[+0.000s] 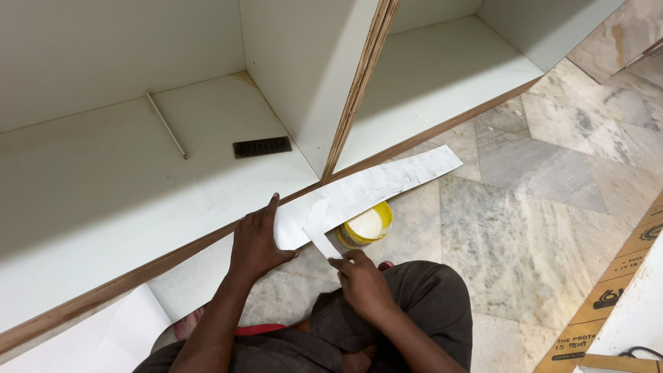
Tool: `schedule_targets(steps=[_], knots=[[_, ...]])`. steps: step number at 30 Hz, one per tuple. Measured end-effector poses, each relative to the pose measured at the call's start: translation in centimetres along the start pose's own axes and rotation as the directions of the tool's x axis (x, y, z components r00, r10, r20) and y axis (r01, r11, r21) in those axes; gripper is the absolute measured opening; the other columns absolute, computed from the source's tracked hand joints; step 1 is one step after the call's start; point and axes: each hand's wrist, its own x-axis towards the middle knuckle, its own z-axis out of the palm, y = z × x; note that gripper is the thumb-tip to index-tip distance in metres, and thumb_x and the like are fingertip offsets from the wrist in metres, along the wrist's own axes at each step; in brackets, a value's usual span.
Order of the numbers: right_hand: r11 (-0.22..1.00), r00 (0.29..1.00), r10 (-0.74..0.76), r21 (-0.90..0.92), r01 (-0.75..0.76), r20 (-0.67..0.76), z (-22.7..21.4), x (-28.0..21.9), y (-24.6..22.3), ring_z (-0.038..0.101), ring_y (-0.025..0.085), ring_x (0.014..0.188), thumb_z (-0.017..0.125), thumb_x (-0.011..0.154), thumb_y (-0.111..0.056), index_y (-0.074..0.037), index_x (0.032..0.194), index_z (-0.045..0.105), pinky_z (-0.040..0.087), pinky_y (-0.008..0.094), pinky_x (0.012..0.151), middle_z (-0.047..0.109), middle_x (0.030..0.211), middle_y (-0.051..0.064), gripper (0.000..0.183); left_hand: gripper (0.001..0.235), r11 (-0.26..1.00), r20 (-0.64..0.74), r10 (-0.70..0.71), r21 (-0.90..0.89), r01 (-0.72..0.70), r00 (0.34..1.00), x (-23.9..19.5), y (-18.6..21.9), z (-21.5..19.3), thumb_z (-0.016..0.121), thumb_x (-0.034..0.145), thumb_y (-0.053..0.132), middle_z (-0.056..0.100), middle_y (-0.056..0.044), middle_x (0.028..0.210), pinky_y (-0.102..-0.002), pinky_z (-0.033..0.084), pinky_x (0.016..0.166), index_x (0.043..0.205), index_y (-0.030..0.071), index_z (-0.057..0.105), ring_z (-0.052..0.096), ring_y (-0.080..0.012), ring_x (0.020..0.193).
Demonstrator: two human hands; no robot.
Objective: The person sits on the floor and uses a small wooden stick to scoop white adhesive from a yellow container and spread it evenly along a long white strip laid on the floor. The person repeatedly dips the stick into the container and applies the adhesive in sections along the strip.
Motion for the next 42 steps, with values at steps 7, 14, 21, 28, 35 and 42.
schedule_targets(steps=[7,14,21,28,35,42], knots=[[0.237,0.883,0.42,0.915,-0.328,0.208,-2.1,1.7,5.2,0.056,0.014,0.069,0.047,0.104,-0.008,0.0,0.143,0.058,0.05,0.028,0.059,0.07,0.104,0.021,0.041,0.141,1.0,-0.001,0.017,-0.019,-0.017,1.0,0.0,-0.3,-0.2,0.1,0.051,0.047,0.057,-0.02,0.138,-0.047,0.037,0.116,0.161,0.013,0.018,0.05,-0.037,0.132],[-0.045,0.78,0.514,0.92,-0.39,0.356,0.8,1.4,2.8,0.051,0.011,0.062,0.04,0.104,-0.004,0.004,0.147,0.047,0.048,0.024,0.051,0.074,0.112,0.019,0.044,0.142,0.999,0.056,-0.038,0.005,0.037,0.998,0.1,0.2,-0.8,0.099,0.052,0.051,0.057,-0.017,0.139,-0.045,0.038,0.115,0.162,0.016,0.016,0.052,-0.034,0.13],[0.111,0.772,0.558,0.894,-0.433,0.304,-2.3,-2.2,0.2,0.055,0.015,0.065,0.04,0.103,-0.009,0.0,0.147,0.048,0.05,0.027,0.056,0.074,0.114,0.02,0.046,0.141,0.995,0.081,-0.019,0.097,0.011,0.997,0.0,0.1,-0.6,0.098,0.053,0.055,0.05,-0.015,0.148,-0.05,0.039,0.112,0.162,0.021,0.016,0.05,-0.034,0.132],[0.67,0.831,0.528,0.687,-0.282,-0.174,-2.1,1.6,2.2,0.054,0.012,0.077,0.047,0.105,-0.02,-0.007,0.144,0.058,0.052,0.03,0.07,0.066,0.116,0.011,0.043,0.148,0.986,0.237,-0.073,0.161,0.035,0.969,-0.2,0.7,-1.8,0.102,0.048,0.057,0.04,-0.013,0.157,-0.055,0.027,0.122,0.161,0.027,0.012,0.038,-0.0344,0.144],[0.932,0.879,0.304,0.305,-0.195,-0.368,2.1,4.2,7.4,0.064,0.028,0.117,0.055,0.104,-0.011,-0.004,0.135,0.066,0.051,0.037,0.102,0.061,0.13,0.019,0.034,0.146,0.97,0.292,-0.127,0.235,0.058,0.948,-0.2,0.8,-2.9,0.099,0.053,0.058,0.04,-0.007,0.159,-0.064,0.02,0.123,0.163,0.034,0.005,0.038,-0.0339,0.146],[0.711,0.901,0.43,0.592,-0.379,0.061,1.7,2.2,3.2,0.059,0.023,0.094,0.05,0.103,-0.012,-0.008,0.139,0.061,0.055,0.036,0.082,0.061,0.127,0.02,0.038,0.141,0.987,0.252,-0.1,0.144,0.065,0.963,-0.2,-0.2,-2.0,0.097,0.056,0.052,0.037,-0.015,0.16,-0.054,0.03,0.122,0.163,0.032,0.007,0.038,-0.0374,0.147]])
